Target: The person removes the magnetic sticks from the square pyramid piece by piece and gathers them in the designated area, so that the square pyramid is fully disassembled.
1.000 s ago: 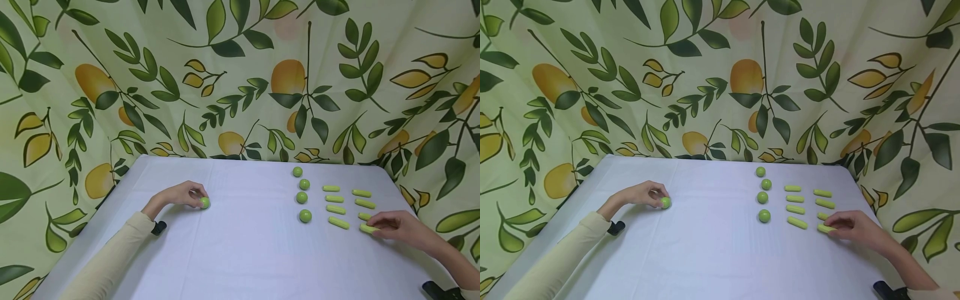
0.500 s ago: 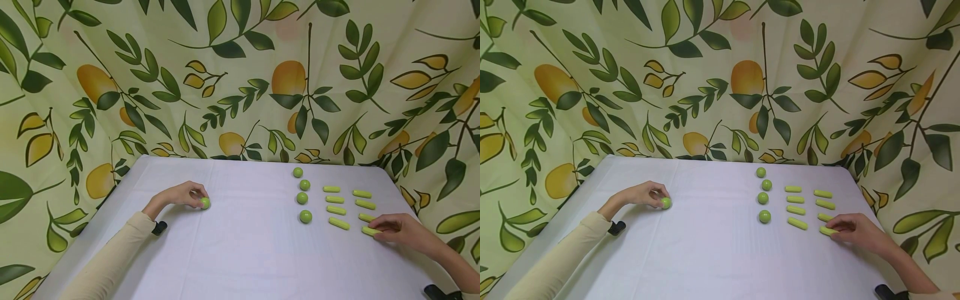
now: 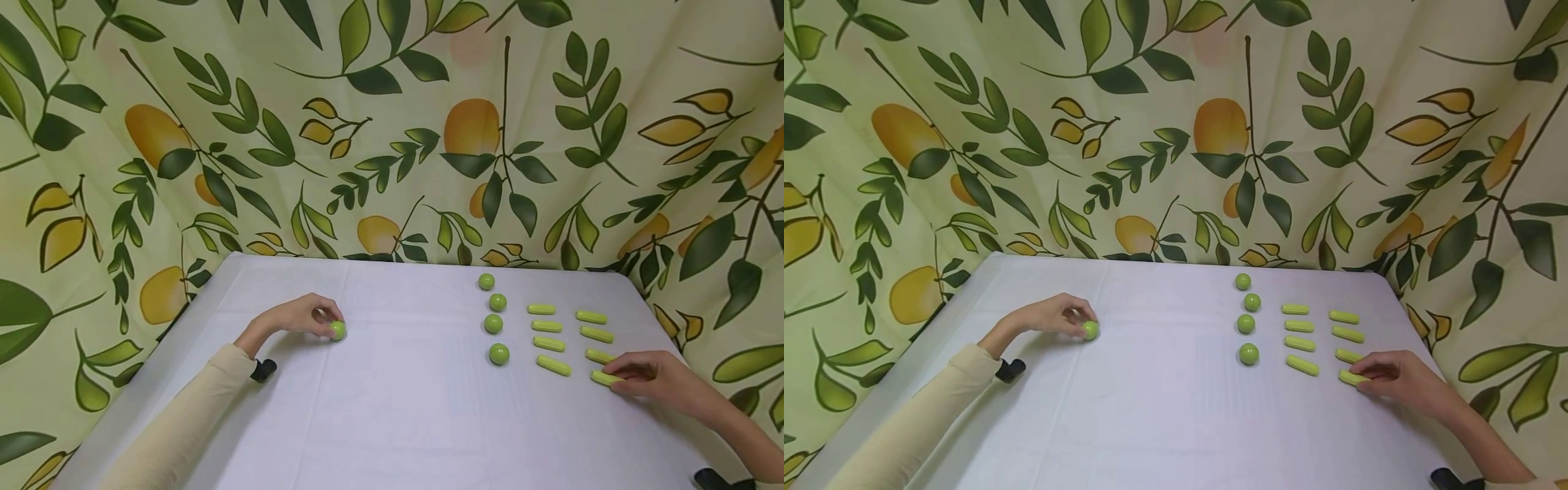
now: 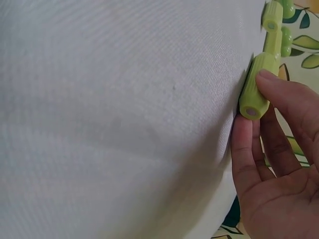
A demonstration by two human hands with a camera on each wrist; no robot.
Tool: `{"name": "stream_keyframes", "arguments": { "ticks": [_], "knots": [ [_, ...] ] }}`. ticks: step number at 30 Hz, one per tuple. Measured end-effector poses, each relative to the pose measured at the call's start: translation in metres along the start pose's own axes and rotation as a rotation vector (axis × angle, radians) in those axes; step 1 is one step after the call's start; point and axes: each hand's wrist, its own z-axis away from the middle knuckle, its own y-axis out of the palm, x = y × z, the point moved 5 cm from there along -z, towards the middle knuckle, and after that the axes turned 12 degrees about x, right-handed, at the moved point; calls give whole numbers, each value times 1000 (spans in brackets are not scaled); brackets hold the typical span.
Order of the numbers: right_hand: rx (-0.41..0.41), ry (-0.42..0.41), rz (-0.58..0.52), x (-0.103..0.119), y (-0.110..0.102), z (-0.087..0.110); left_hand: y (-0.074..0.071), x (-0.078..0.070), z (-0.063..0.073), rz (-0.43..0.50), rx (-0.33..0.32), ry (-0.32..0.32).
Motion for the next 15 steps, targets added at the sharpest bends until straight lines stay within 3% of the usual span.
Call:
{"name": "stream_keyframes", "arguments": {
  "ticks": [7,15],
  "knots": [
    [12,-3,-22,1,-1,0,-4,-26,-27,-10,-9,62],
    [16,15,-22,0,-1,0,-1,-57,-95,-43,-7,169]
  ]
}}
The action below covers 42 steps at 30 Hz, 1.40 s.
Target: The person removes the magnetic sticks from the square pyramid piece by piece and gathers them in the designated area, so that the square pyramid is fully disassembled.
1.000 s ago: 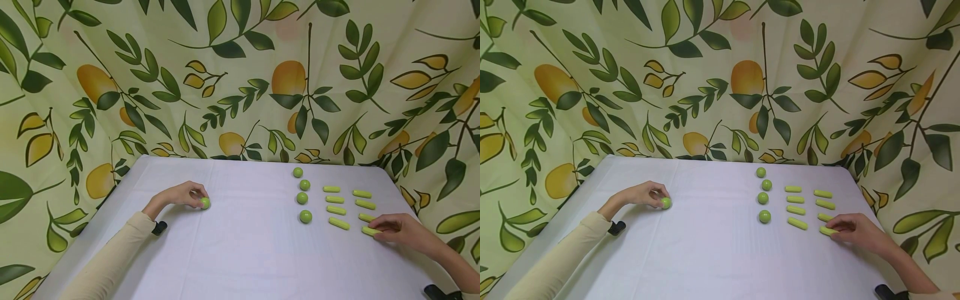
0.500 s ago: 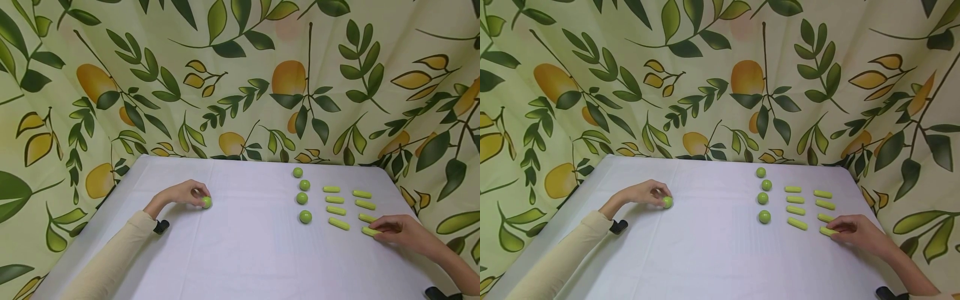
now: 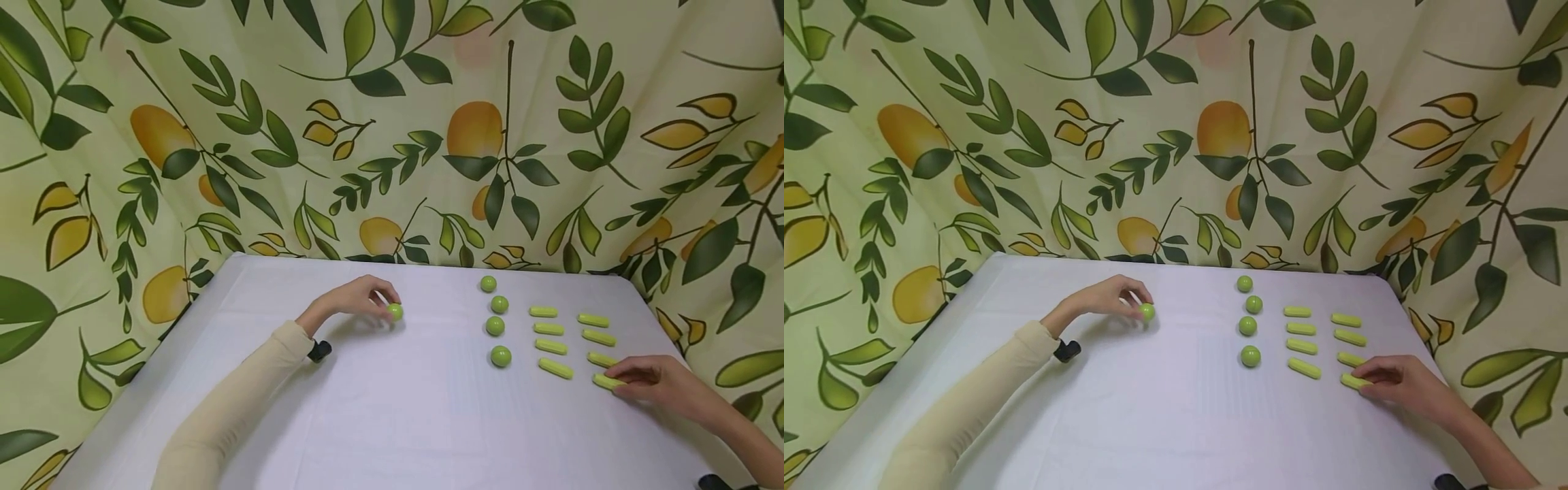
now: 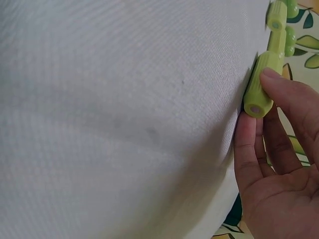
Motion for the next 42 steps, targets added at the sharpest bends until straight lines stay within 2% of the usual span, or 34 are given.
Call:
{"name": "stream_keyframes", "arguments": {
  "ticks": [5,9,13,23,32,37,42],
  "knots": [
    [7,18,-13,0,1,0,7,-7,-42,34,-13,9],
    [-3,10,-6,1,0,-1,14,-10,-68,73,-17,-1],
    [-7,-2,-2,2,0,-1,20,-12,-89,102,-24,-3],
    [-6,54,7,-1,0,1,35,-15,-131,121,-67,-43],
    [0,73,8,0,1,2,47,-17,-151,72,-88,-95],
    [1,100,16,0,2,1,50,-15,-154,69,-102,-128],
    [-2,83,14,2,2,1,49,-14,-152,80,-99,-125]
  ]
}}
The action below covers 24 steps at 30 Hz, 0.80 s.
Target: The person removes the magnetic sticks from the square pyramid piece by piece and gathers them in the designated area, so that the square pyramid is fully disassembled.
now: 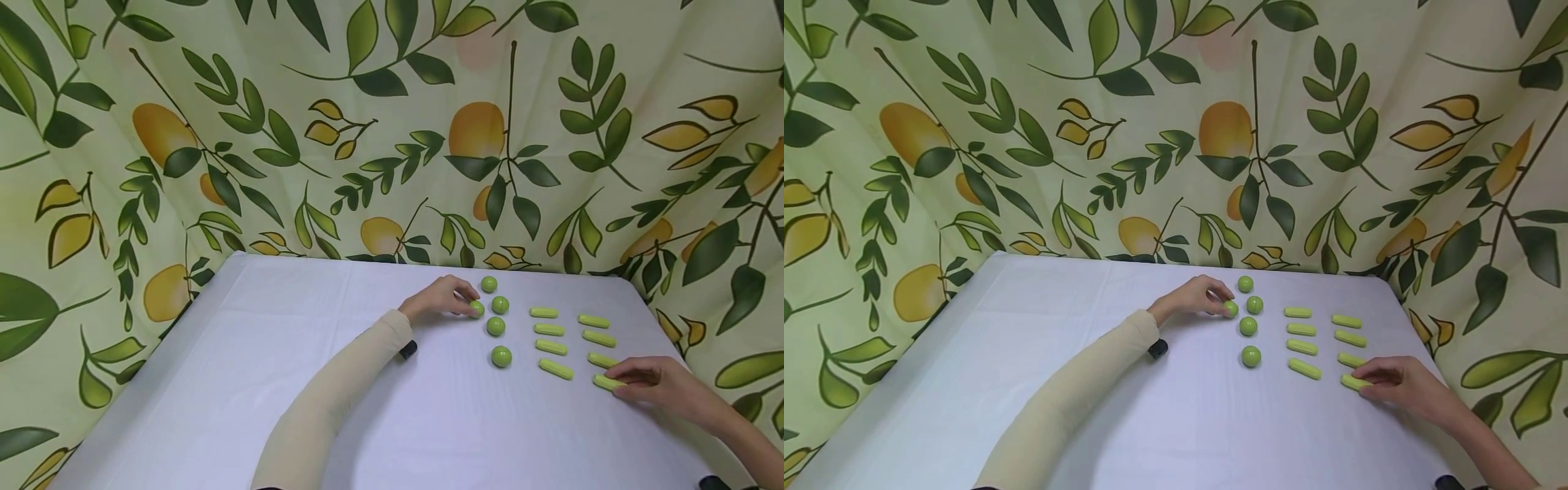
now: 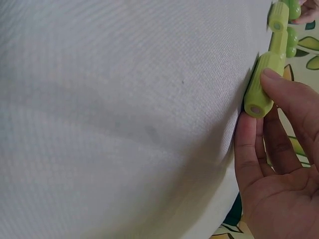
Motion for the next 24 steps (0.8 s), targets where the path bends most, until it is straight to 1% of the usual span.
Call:
{"name": "stream_keyframes", "arguments": {
  "ticks": [5,9,14,19,24],
  "knots": [
    [12,4,-15,1,0,0,-2,2,2,4,20,8],
    [18,0,-18,1,-1,1,-4,3,3,7,23,0],
    [19,-3,-12,0,0,2,-6,1,9,5,31,4],
    [23,-9,-10,2,-1,2,-13,3,21,21,43,8],
    [19,-12,17,5,-4,2,-28,8,41,-8,41,34]
  ]
}}
